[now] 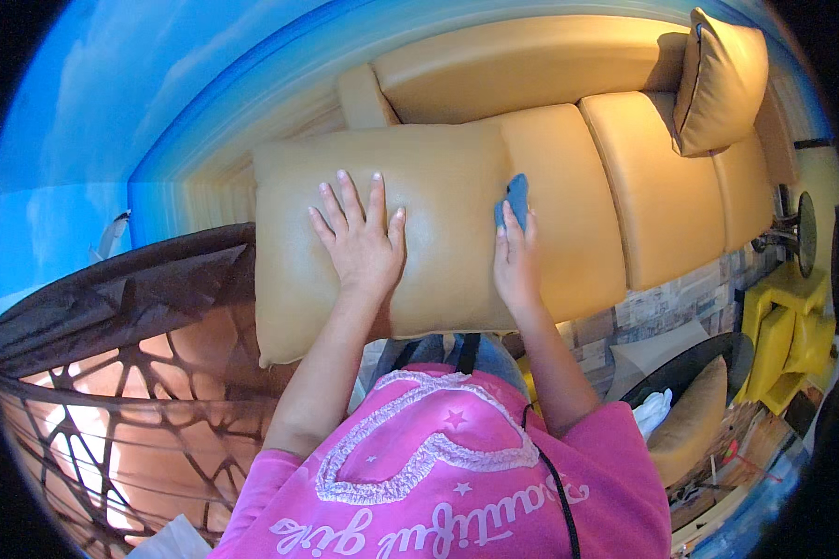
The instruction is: The person wipes a yellow armchair and a beige sofa using a blue and yellow sponge. They clean the seat, backrest, and armrests of the armchair, then move to the sofa to wipe the cushions and backrest.
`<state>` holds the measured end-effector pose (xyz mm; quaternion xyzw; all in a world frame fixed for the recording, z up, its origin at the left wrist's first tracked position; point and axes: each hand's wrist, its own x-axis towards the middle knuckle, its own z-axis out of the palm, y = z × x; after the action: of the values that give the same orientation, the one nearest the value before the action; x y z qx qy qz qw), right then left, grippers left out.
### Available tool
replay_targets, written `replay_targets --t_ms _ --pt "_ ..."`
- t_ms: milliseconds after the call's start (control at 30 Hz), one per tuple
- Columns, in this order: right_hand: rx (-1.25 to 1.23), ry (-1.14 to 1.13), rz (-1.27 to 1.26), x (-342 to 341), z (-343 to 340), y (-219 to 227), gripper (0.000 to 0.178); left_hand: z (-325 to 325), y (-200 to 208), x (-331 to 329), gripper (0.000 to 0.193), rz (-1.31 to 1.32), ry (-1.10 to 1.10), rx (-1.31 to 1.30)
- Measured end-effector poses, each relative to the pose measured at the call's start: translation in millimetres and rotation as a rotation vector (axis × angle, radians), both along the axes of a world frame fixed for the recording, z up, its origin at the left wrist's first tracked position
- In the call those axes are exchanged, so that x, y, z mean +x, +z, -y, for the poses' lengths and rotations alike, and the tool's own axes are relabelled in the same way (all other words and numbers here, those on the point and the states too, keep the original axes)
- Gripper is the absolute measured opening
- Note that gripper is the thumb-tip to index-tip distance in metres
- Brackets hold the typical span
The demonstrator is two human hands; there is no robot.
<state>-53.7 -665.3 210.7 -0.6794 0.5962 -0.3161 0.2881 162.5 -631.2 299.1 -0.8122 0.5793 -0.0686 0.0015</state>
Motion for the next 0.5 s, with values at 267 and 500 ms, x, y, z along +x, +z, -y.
replay_targets --t_ms 267,500 --pt "-0.249 0.495 0.003 57 -70 60 0.031 21 -10 9 0.061 0.059 -0.019 -0.018" --pt "-0.051 0.094 -0.094 -17 -36 24 0.041 8 -3 5 0.056 0.092 -0.028 -0.037"
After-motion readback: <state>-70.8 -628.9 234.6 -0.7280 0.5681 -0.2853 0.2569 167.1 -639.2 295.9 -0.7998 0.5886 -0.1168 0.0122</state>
